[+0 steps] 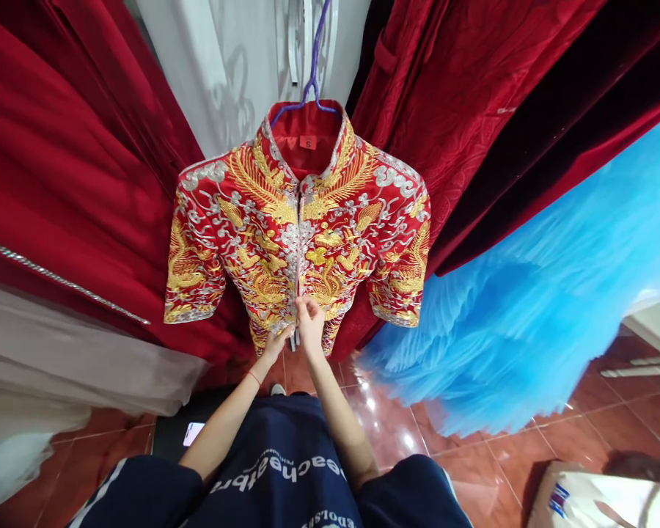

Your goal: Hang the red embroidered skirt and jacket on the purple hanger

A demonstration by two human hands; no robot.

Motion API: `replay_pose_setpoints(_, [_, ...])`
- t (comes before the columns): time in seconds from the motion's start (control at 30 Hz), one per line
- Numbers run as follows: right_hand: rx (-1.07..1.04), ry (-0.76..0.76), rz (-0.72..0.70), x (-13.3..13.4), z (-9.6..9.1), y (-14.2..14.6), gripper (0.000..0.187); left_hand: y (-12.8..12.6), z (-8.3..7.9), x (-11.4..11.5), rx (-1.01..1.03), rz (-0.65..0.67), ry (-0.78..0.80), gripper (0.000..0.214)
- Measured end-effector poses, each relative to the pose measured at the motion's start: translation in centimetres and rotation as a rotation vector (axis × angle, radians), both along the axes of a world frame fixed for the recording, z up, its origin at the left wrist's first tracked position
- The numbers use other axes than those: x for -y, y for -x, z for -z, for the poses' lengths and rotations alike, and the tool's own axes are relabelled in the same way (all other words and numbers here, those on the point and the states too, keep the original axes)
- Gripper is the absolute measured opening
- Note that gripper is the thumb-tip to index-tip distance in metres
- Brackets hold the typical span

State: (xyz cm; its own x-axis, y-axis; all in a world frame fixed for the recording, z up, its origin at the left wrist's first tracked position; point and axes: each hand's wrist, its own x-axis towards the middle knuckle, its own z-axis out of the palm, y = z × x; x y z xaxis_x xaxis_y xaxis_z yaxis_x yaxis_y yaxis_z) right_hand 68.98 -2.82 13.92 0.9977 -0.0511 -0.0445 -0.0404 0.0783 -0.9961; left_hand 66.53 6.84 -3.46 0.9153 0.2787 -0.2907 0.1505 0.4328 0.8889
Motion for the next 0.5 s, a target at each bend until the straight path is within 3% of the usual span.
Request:
replay_pose_setpoints(0.27, [0.170, -0.253, -0.058, 0.0, -12.1, -3.0, 0.032, -0.9, 0.5, 0.3, 0.010, -0.022, -0.054, 0.046])
replay_pose_setpoints(0.5, [0.287, -0.315, -0.079, -0.8, -16.2, -5.4, 0.031, -2.3, 0.9, -0.1, 0.010, -0.035, -0.093, 0.049])
